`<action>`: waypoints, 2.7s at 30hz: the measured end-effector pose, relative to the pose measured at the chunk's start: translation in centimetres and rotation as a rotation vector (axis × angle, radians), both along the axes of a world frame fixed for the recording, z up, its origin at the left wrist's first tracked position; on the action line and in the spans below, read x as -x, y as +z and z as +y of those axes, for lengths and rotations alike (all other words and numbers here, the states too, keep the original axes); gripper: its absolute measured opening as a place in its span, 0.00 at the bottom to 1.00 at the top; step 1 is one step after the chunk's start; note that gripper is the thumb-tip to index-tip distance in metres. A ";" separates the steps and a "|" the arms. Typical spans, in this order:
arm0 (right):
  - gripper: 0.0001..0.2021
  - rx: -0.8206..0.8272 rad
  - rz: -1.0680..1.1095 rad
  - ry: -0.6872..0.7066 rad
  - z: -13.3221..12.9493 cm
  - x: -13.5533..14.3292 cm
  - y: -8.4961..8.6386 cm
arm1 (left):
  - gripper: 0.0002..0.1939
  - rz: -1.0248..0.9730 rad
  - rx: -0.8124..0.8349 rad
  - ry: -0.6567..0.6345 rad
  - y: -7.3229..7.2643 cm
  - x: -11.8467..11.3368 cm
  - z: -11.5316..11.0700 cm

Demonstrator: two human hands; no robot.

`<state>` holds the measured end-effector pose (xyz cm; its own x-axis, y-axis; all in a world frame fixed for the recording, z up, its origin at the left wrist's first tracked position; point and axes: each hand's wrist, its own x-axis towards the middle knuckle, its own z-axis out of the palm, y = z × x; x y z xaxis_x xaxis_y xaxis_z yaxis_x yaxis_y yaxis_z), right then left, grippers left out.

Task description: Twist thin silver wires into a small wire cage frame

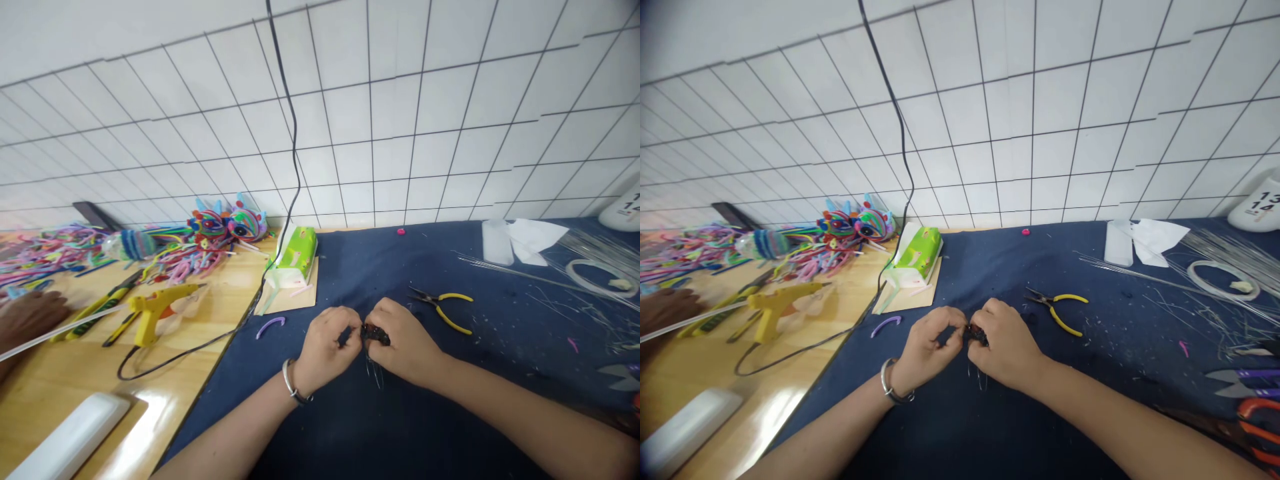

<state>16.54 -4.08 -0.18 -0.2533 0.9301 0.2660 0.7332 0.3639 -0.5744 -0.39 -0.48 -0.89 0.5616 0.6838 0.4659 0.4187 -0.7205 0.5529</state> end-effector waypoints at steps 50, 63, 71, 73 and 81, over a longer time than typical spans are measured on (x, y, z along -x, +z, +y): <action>0.07 0.049 0.372 0.035 -0.3 1.0 -1.0 | 0.07 -0.637 0.897 -0.251 1.7 -0.4 -0.2; 0.23 -0.134 0.248 -0.031 -1.4 2.7 -2.0 | 0.05 -0.963 1.078 -0.283 1.0 0.9 0.9; 0.09 -0.038 0.333 -0.013 -0.8 2.3 -2.0 | 0.06 -0.965 0.986 -0.239 1.2 1.5 1.4; 0.06 0.003 0.380 -0.011 -0.6 2.0 -2.0 | 0.07 -0.965 0.946 -0.197 1.1 1.6 1.5; 0.05 0.101 0.556 -0.094 -0.4 1.1 -2.2 | 0.04 -0.708 0.743 0.016 0.1 1.6 1.9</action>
<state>15.48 -4.49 -2.37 -0.0161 0.9695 0.2444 0.3374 0.2353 -0.9115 -2.00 1.44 -0.80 0.3105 0.9399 0.1421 -0.1706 -0.0920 0.9810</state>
